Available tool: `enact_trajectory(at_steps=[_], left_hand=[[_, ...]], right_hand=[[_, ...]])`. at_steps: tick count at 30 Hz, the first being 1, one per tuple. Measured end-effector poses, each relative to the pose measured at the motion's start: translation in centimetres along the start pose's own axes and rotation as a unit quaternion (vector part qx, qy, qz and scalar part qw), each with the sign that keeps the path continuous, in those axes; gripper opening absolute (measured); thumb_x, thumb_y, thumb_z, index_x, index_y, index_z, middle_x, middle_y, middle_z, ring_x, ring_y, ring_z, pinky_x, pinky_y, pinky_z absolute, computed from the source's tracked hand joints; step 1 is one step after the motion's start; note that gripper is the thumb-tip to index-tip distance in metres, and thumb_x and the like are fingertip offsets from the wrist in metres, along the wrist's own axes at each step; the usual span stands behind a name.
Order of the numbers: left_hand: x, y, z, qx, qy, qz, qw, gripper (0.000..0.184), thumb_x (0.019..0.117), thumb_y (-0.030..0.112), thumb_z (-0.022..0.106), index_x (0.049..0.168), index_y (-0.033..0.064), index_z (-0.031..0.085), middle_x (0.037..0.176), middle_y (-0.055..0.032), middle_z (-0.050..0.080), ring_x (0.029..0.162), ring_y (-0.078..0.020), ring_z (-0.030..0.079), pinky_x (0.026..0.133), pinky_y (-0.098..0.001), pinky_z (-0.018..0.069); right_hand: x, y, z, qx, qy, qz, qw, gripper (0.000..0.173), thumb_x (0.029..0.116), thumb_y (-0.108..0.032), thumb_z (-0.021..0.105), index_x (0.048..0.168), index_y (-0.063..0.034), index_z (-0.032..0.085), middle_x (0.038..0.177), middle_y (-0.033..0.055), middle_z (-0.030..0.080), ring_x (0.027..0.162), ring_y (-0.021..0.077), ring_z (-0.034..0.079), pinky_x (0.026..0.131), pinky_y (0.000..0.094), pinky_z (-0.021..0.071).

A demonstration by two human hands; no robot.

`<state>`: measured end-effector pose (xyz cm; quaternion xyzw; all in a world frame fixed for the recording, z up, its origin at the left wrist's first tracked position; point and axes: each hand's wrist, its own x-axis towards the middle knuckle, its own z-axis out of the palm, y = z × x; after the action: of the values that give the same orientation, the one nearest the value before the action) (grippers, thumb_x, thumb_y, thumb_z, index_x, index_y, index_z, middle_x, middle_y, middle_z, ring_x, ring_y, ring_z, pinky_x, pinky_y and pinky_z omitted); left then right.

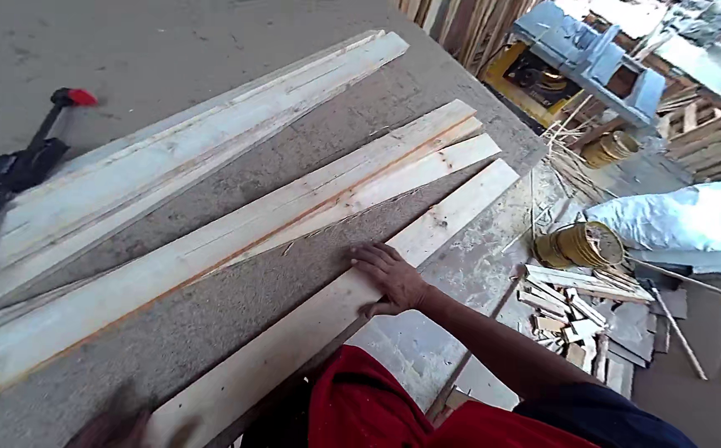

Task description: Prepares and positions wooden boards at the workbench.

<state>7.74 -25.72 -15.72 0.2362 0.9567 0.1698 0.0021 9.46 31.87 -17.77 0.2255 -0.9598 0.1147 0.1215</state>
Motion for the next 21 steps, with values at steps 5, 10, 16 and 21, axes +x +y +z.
enact_trajectory(at_steps=[5, 10, 16, 21], left_hand=[[10.6, 1.6, -6.1, 0.01, 0.069, 0.017, 0.997, 0.088, 0.0774, 0.062, 0.075, 0.136, -0.002, 0.061, 0.151, -0.0353, 0.042, 0.139, -0.0608, 0.036, 0.112, -0.0742, 0.0284], [19.6, -6.3, -4.6, 0.102, 0.001, 0.012, 0.995, 0.125, 0.0584, 0.087, 0.069, 0.156, 0.0137, 0.04, 0.15, -0.0239, 0.048, 0.137, -0.0513, 0.044, 0.111, -0.0723, 0.0315], [20.1, -5.8, -4.7, 0.128, -0.05, -0.02, 0.99, 0.116, 0.065, 0.081, 0.066, 0.158, 0.0189, 0.037, 0.143, -0.0217, 0.053, 0.127, -0.0487, 0.052, 0.103, -0.0695, 0.0385], [22.2, -5.9, -4.5, 0.13, -0.022, -0.033, 0.991, 0.12, 0.0635, 0.09, 0.059, 0.155, 0.0146, 0.042, 0.138, -0.024, 0.056, 0.124, -0.0506, 0.053, 0.099, -0.07, 0.0395]], right_hand=[[3.3, 1.4, -0.4, 0.034, 0.002, 0.004, 0.999, 0.111, 0.0754, -0.094, 0.043, 0.146, -0.0085, 0.053, 0.153, 0.0189, 0.05, 0.144, 0.0355, 0.045, 0.119, 0.0576, 0.0322], [9.1, 8.6, -4.3, -0.035, 0.002, 0.178, 0.983, 0.117, 0.0654, -0.072, 0.082, 0.156, -0.0112, 0.039, 0.162, 0.0197, 0.035, 0.148, 0.0408, 0.036, 0.118, 0.0662, 0.0294], [10.6, 14.1, -4.2, -0.12, -0.004, 0.125, 0.985, 0.113, 0.0657, -0.081, 0.074, 0.153, -0.0158, 0.043, 0.16, 0.0162, 0.04, 0.148, 0.0432, 0.035, 0.115, 0.0776, 0.0144], [16.0, 17.0, -3.0, -0.118, 0.043, 0.187, 0.974, 0.118, 0.0635, -0.077, 0.08, 0.155, -0.0138, 0.039, 0.159, 0.0205, 0.039, 0.146, 0.0473, 0.035, 0.115, 0.0781, 0.0152]])
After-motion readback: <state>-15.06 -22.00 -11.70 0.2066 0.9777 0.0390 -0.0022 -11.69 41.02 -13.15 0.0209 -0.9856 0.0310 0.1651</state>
